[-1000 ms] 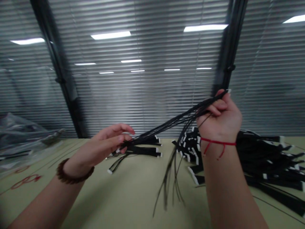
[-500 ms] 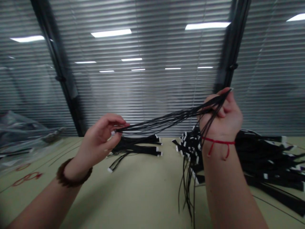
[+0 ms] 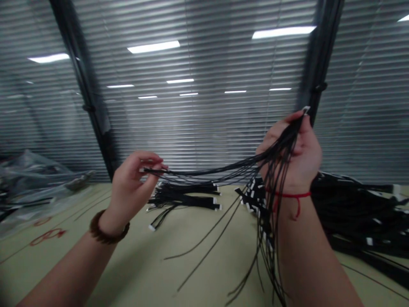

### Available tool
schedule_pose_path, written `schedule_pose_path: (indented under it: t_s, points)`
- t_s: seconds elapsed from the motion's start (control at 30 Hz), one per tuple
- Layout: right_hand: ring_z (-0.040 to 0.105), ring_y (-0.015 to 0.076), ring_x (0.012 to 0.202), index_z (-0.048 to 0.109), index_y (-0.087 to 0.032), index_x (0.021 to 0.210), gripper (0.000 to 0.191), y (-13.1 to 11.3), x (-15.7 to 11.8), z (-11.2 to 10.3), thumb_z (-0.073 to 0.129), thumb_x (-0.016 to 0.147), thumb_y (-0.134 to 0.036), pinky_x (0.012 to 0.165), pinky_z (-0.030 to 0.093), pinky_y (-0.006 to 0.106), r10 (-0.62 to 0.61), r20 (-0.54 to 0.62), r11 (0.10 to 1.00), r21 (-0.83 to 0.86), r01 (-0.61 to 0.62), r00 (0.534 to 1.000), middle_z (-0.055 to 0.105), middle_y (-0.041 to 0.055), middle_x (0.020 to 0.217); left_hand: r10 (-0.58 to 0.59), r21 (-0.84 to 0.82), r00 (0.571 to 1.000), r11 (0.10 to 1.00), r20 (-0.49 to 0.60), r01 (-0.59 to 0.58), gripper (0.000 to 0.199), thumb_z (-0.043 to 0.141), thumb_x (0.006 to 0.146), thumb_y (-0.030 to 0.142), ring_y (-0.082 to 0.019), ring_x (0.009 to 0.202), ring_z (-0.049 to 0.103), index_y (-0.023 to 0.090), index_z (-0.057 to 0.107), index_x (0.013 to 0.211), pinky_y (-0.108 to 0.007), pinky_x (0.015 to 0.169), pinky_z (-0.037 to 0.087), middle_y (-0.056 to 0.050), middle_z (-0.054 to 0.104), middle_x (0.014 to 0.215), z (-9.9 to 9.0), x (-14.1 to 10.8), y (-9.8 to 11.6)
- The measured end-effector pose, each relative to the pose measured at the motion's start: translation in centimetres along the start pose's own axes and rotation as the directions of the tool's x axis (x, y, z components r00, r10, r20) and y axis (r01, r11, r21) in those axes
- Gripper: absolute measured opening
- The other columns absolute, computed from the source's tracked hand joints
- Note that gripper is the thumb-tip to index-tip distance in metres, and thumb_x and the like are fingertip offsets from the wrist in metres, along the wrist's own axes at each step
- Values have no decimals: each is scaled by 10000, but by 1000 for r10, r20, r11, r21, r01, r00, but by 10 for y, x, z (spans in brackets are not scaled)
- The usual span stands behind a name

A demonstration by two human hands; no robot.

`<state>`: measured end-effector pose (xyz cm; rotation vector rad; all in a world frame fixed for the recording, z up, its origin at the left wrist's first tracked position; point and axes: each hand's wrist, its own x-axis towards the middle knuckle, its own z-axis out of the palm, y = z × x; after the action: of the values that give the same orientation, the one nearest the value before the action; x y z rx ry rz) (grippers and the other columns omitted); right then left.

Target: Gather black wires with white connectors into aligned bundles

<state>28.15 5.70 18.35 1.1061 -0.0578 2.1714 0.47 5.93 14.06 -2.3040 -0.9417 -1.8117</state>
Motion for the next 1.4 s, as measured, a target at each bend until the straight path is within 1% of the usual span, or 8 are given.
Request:
schedule_pose_path:
  t_s: [0.07, 0.2, 0.43, 0.5, 0.77, 0.97, 1.17, 1.4]
  points:
    - [225, 36, 284, 634, -284, 753, 240, 5, 1, -3, 654, 634, -77, 287, 117, 180, -168, 62, 942, -284, 179, 984, 315, -84, 369, 131, 141, 990, 982, -45, -124, 198, 540, 776, 40, -185, 849, 565, 211, 547, 877, -310, 765, 457, -26, 581, 880, -3, 2, -1]
    - [211, 49, 303, 504, -267, 731, 98, 16, -3, -7, 545, 731, -178, 315, 175, 198, -384, 203, 658, -624, 422, 901, 246, -78, 397, 295, 315, 956, 907, -1, -279, 250, 526, 731, -31, -206, 837, 514, 210, 540, 793, -349, 793, 398, -23, 575, 805, -9, 5, -5]
    - [399, 35, 376, 487, -204, 831, 214, 23, 3, -9, 313, 944, -258, 388, 363, 117, -590, 324, 268, -785, 558, 740, 374, -71, 444, 178, 310, 934, 910, 310, -276, 156, 520, 779, 50, -221, 791, 525, 196, 566, 807, -350, 735, 389, -45, 598, 800, -6, 5, -7]
    - [445, 21, 408, 500, -195, 861, 221, 27, 5, -10, 309, 958, -250, 436, 399, 102, -599, 332, 209, -813, 543, 728, 420, -75, 475, 142, 279, 920, 926, 365, -254, 93, 542, 799, 105, -214, 772, 530, 192, 569, 820, -334, 716, 392, -44, 597, 795, -1, 4, -5]
    - [312, 27, 401, 531, -167, 756, 61, 44, 5, -26, 583, 775, -193, 358, 263, 112, -484, 212, 90, -953, 290, 849, 289, -86, 489, -28, 117, 906, 993, 422, -24, 66, 542, 818, 170, -167, 643, 562, 206, 595, 803, -271, 599, 393, -4, 622, 704, 7, -4, 2]
    - [169, 49, 422, 556, -158, 688, 85, 40, 6, -29, 617, 701, -217, 357, 210, 127, -468, 226, -45, -972, 233, 855, 180, -80, 503, -147, -85, 879, 975, 454, 207, 397, 550, 806, 175, -155, 718, 631, 197, 499, 1200, -247, 597, 472, -52, 650, 917, 3, -1, -8]
    - [146, 50, 389, 532, -158, 685, 171, 22, 9, -29, 475, 826, -236, 335, 168, 138, -508, 197, -49, -978, 201, 838, 183, -81, 485, -235, -439, 779, 716, 581, 543, 974, 726, 701, 136, -88, 695, 557, 351, 123, 1435, -183, 588, 453, -23, 606, 996, -8, 5, -7]
    - [225, 15, 359, 490, -123, 727, 315, 9, 10, -34, 442, 937, -352, 326, 196, 133, -482, 162, 30, -979, 201, 861, 270, -97, 489, -285, -450, 672, 561, 683, 695, 744, 754, 638, 55, -175, 912, 603, 261, 485, 1300, -222, 727, 491, -41, 667, 921, -27, 10, -8]
